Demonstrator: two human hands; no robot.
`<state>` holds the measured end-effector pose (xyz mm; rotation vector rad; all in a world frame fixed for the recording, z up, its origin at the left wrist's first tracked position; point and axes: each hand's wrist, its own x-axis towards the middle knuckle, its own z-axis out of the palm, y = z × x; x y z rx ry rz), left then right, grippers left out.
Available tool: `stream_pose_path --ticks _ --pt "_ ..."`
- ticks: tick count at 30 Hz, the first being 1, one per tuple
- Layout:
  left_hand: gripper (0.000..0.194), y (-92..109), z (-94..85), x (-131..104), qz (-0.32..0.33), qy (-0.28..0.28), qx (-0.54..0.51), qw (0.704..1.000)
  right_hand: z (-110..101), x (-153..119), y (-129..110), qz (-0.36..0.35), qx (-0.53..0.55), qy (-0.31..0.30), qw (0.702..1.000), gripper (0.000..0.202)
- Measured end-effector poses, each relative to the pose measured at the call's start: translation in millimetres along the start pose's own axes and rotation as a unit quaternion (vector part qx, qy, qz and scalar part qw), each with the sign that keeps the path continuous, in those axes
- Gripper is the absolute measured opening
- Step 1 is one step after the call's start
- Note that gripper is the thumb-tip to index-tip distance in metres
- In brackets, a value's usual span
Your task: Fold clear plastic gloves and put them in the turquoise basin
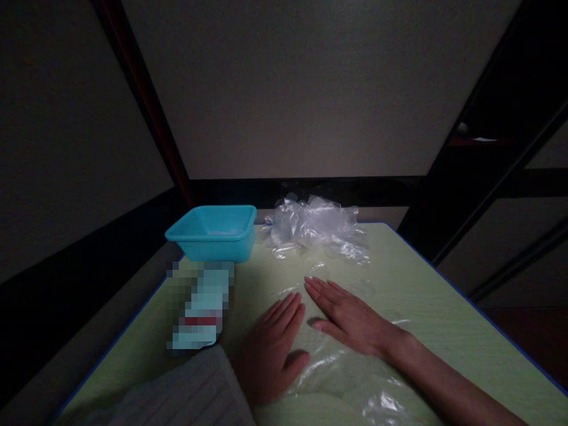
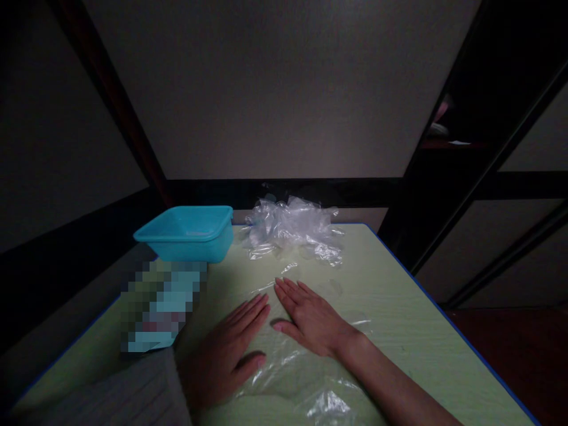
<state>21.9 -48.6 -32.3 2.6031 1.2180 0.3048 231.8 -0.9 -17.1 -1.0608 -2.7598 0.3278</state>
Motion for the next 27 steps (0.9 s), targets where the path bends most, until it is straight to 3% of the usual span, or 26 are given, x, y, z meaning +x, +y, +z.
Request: stream_pose_path --ticks 8,16,19,21,24,27 --pt "0.094 3.3 -14.1 2.9 -0.015 -0.074 0.018 0.997 3.3 0.4 18.2 0.033 -0.011 -0.004 0.999 0.072" --pt "0.092 -10.2 -22.8 10.8 -0.058 -0.086 0.039 0.994 -17.0 -7.1 29.3 0.074 -0.011 -0.014 0.997 0.075" --pt "0.088 -17.9 -22.4 12.5 -0.060 -0.056 0.039 0.996 -29.8 -13.1 23.7 0.008 0.054 -0.046 0.997 0.084" --pt "0.080 -20.2 -19.2 11.5 -0.041 -0.007 0.028 0.999 -35.7 -16.2 19.8 -0.016 0.089 -0.079 0.993 0.091" --pt "0.057 -17.8 -12.6 7.8 0.012 0.073 0.001 0.997 -39.1 -19.7 14.8 0.000 0.111 -0.120 0.987 0.102" --pt "0.045 -10.9 -8.5 5.5 0.075 0.073 -0.020 0.994 -37.3 -23.9 9.5 0.006 0.136 -0.140 0.981 0.107"
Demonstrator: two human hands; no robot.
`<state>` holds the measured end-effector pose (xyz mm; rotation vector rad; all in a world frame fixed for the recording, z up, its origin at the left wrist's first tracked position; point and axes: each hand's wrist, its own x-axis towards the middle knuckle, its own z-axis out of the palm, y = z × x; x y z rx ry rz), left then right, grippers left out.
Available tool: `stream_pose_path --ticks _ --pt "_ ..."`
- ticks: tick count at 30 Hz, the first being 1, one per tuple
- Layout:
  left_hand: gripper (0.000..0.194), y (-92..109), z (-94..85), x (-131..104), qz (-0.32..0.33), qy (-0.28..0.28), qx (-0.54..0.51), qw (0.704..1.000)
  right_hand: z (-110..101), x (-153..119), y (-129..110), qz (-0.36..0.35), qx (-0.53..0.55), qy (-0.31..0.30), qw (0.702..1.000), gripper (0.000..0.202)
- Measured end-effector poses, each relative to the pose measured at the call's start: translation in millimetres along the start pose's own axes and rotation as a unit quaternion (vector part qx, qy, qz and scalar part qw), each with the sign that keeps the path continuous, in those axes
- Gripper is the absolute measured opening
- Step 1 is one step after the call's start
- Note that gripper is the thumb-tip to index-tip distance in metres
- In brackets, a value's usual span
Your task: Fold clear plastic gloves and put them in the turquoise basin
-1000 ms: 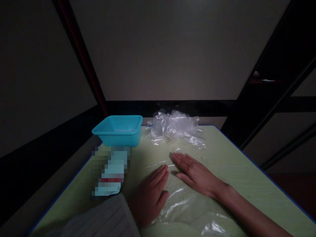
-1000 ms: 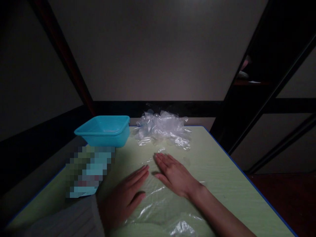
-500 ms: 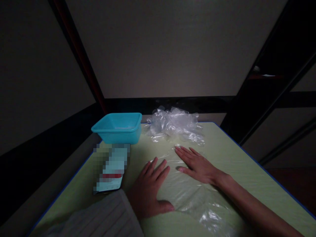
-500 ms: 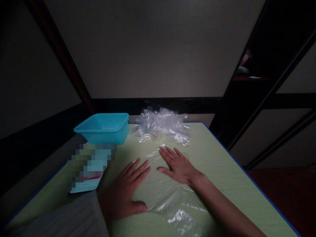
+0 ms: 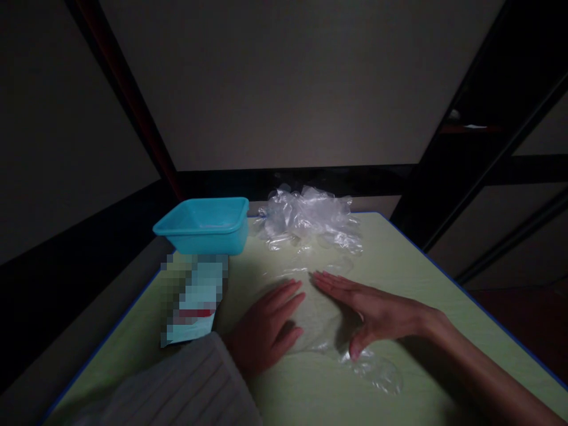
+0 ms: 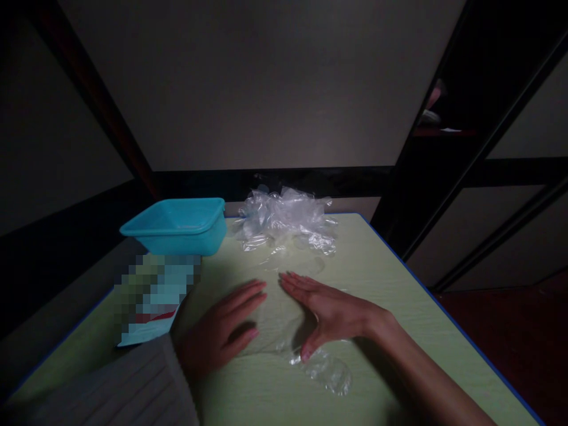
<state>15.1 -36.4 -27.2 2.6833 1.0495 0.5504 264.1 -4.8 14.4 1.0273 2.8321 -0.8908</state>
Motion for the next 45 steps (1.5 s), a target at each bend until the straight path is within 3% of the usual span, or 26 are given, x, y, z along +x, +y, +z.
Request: stream_pose_path --ticks 4,9,17,25,30,33,36,38,40,43,45 --pt "0.044 5.7 -0.1 3.9 0.078 -0.078 -0.009 0.994 10.0 -2.5 -0.6 0.000 0.016 -0.043 0.999 0.119" --pt "0.057 1.6 -3.4 5.8 0.067 -0.145 0.012 0.987 17.6 -1.1 8.5 -0.014 0.014 -0.086 0.996 0.129" --pt "0.076 -7.6 -8.9 -4.0 0.035 -0.154 0.018 0.987 13.0 0.7 9.3 0.003 0.013 -0.124 0.992 0.139" --pt "0.092 -15.6 2.7 -11.8 0.049 -0.084 0.009 0.995 12.1 0.1 7.9 0.007 0.016 -0.126 0.992 0.136" --pt "0.075 -2.3 1.1 -17.5 0.085 0.024 0.024 0.996 7.8 -1.9 2.2 0.014 0.033 -0.116 0.993 0.132" --pt "0.053 13.3 4.8 -25.9 0.141 0.120 0.043 0.982 1.3 -5.2 -2.0 -0.019 0.045 -0.077 0.996 0.122" --pt "0.019 31.7 10.4 -34.8 0.189 0.209 0.075 0.957 -5.0 -8.3 -4.6 -0.048 0.047 0.029 0.997 0.097" --pt "0.015 41.0 11.4 -37.6 0.180 0.181 0.078 0.964 -7.8 -9.1 -4.7 -0.054 0.062 0.102 0.991 0.073" --pt "0.015 43.3 9.8 -36.6 0.161 0.171 0.053 0.970 -9.4 -9.1 -4.0 -0.061 0.081 0.131 0.986 0.050" --pt "0.019 32.5 6.7 -31.3 0.065 0.192 0.004 0.979 -9.9 -9.1 -3.7 -0.055 0.085 0.116 0.988 0.021" --pt "0.024 20.9 6.6 -28.3 0.043 0.181 -0.018 0.982 -8.8 -9.6 -5.4 -0.051 0.082 0.091 0.991 0.014"
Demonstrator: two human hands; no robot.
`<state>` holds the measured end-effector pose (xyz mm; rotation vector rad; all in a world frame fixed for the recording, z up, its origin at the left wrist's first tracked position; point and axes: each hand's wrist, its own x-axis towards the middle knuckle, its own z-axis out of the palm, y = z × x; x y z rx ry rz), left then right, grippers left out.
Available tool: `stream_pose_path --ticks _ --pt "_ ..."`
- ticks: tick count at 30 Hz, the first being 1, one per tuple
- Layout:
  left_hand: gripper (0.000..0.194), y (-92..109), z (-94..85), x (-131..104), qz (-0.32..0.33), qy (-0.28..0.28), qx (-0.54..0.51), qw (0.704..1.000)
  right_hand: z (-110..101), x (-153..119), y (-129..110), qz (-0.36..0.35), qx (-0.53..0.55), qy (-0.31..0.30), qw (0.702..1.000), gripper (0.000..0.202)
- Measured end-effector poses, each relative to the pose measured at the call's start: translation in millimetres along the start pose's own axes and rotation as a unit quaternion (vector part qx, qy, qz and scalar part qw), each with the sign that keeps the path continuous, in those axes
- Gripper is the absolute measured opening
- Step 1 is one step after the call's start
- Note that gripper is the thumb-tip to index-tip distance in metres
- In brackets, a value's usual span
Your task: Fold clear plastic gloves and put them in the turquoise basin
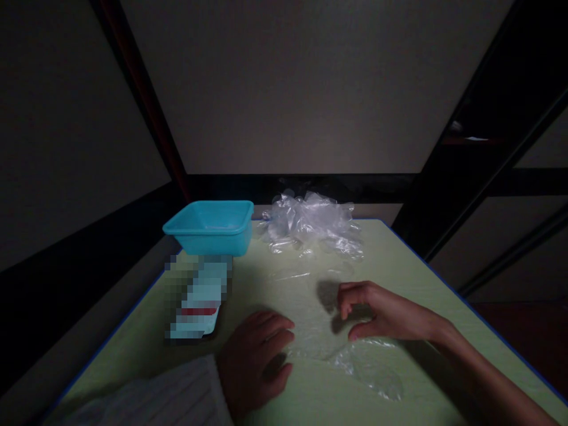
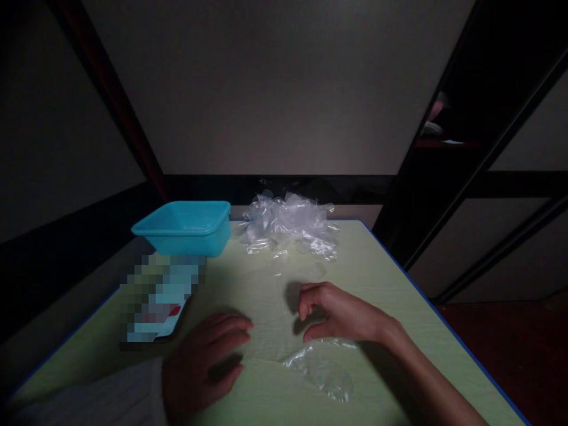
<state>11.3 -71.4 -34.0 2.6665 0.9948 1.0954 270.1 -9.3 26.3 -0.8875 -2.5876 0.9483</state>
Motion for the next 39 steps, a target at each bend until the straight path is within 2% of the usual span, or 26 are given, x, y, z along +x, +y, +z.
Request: stream_pose_path --ticks 5,9,13,17,22,25,29,32,34,35,37,38,39 --pt "0.033 -13.9 3.2 -1.5 -0.020 -0.049 -0.043 0.998 10.9 -1.0 -11.9 -0.032 -0.043 -0.085 0.995 0.021" --pt "0.038 -11.2 5.3 -3.5 -0.024 -0.077 -0.049 0.996 22.4 1.6 -21.5 -0.026 -0.088 -0.103 0.990 0.017" --pt "0.039 -10.7 10.1 -6.7 -0.035 -0.045 -0.043 0.997 28.2 4.9 -21.9 -0.034 -0.106 -0.078 0.991 0.017" --pt "0.039 -11.6 11.6 -7.7 -0.043 -0.019 -0.008 0.999 23.0 4.9 -19.7 -0.039 -0.110 -0.051 0.992 0.018" --pt "0.015 -15.6 5.6 -3.1 -0.036 0.008 0.051 0.998 9.1 -0.8 -18.6 -0.003 -0.124 0.009 0.992 0.018" --pt "0.019 -16.7 0.2 1.1 -0.034 0.028 0.066 0.997 4.8 -2.3 -13.4 0.038 -0.188 0.021 0.981 0.020" --pt "0.021 -10.6 -7.8 9.2 -0.051 0.000 0.010 0.999 -0.4 -2.2 -4.7 0.068 -0.209 0.044 0.975 0.024" --pt "0.020 -0.6 -14.6 14.3 -0.076 -0.040 -0.111 0.990 -9.0 -5.7 -5.8 0.065 -0.114 0.067 0.989 0.024" --pt "0.024 6.9 -21.2 16.3 -0.118 -0.080 -0.241 0.960 -15.5 -10.9 -11.4 0.042 -0.007 0.051 0.998 0.019" --pt "0.030 10.1 -25.2 17.2 -0.164 -0.096 -0.322 0.927 -18.2 -13.9 -15.2 0.030 0.055 0.032 0.997 0.015" --pt "0.043 13.6 -33.5 20.1 -0.234 -0.206 -0.517 0.797 -21.5 -19.0 -22.1 0.012 0.183 0.005 0.983 0.009" --pt "0.047 13.4 -37.0 22.5 -0.266 -0.227 -0.577 0.738 -21.9 -20.4 -24.3 0.010 0.243 -0.002 0.970 0.011" --pt "0.047 11.7 -39.5 25.7 -0.292 -0.230 -0.613 0.697 -21.6 -20.6 -25.1 0.013 0.294 -0.004 0.956 0.015"
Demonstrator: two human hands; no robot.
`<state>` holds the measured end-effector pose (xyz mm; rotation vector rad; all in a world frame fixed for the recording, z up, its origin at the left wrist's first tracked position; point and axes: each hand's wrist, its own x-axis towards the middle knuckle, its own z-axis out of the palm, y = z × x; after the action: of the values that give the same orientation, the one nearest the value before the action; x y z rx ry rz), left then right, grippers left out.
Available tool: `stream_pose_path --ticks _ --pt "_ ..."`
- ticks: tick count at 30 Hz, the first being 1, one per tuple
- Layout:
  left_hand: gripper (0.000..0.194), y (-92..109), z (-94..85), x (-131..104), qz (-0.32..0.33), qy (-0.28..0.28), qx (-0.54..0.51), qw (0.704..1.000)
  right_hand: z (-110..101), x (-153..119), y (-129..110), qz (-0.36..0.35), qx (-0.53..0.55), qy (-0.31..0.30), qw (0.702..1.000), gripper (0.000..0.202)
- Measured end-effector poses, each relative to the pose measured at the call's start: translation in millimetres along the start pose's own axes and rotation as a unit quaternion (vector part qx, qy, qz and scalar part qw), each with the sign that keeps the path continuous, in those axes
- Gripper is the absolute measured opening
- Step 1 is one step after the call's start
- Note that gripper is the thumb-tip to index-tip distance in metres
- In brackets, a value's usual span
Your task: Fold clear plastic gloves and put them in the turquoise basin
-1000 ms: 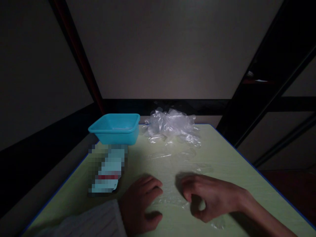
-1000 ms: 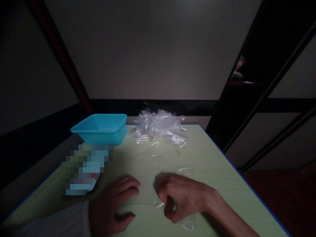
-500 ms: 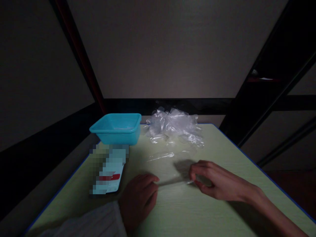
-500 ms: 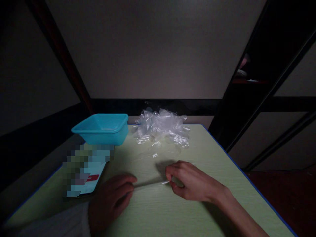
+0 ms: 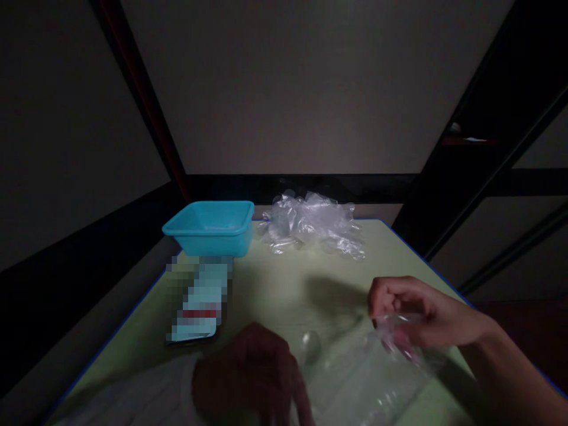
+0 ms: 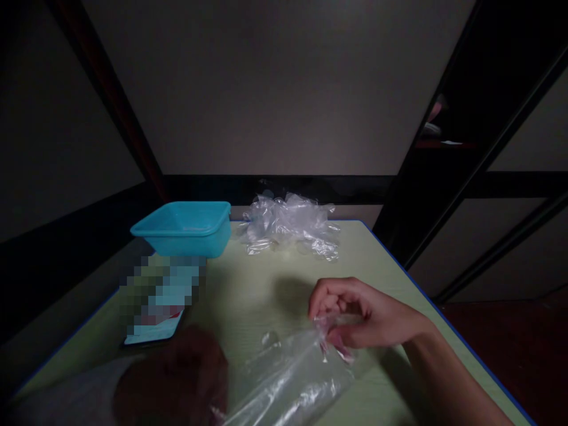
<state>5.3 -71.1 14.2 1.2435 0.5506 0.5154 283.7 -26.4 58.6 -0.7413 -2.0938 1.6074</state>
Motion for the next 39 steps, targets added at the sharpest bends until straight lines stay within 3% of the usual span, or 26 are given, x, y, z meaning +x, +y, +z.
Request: stream_pose_path --ticks 1,4,7,9,12,16,19,22,25,31,35,39 --pt "0.046 3.2 -3.2 2.4 -0.020 0.002 -0.040 0.999 0.2 1.2 1.2 0.008 0.043 0.004 0.999 0.020" --pt "0.038 5.6 -18.1 17.1 -0.020 0.110 -0.065 0.992 -4.0 11.4 13.9 0.034 0.088 0.054 0.994 0.029" --pt "0.026 -3.5 -33.5 33.1 -0.027 0.223 0.050 0.973 -14.4 22.8 33.0 0.079 0.077 0.109 0.988 0.036" --pt "0.020 -11.6 -39.3 39.3 -0.038 0.262 0.144 0.953 -22.2 25.9 44.0 0.107 0.063 0.142 0.982 0.040" --pt "0.013 -19.8 -40.9 41.7 -0.001 0.328 0.299 0.896 -32.0 24.0 54.9 0.127 0.041 0.175 0.976 0.053" --pt "0.006 -24.1 -41.9 40.8 0.047 0.377 0.401 0.834 -39.4 22.9 67.3 0.112 -0.007 0.219 0.969 0.065" --pt "0.029 -25.8 -44.5 38.9 0.137 0.404 0.491 0.760 -39.8 27.9 77.8 0.089 -0.066 0.291 0.950 0.060" --pt "0.029 -26.7 -40.6 34.5 0.239 0.376 0.561 0.698 -35.5 32.9 81.3 0.032 -0.231 0.386 0.892 0.041" --pt "0.025 -28.7 -28.7 30.0 0.258 0.305 0.599 0.694 -26.8 35.3 74.9 -0.017 -0.375 0.408 0.832 0.025" --pt "0.056 -32.5 -16.2 32.6 0.130 0.110 0.669 0.723 -5.1 42.4 65.6 -0.002 -0.469 0.208 0.859 0.035" --pt "0.071 -28.3 -18.3 35.3 0.052 0.057 0.681 0.728 -5.3 43.3 70.1 0.038 -0.552 0.122 0.824 0.048" --pt "0.070 -25.8 -18.2 32.9 0.017 0.046 0.685 0.727 -24.7 31.9 75.2 0.115 -0.618 0.156 0.762 0.035"
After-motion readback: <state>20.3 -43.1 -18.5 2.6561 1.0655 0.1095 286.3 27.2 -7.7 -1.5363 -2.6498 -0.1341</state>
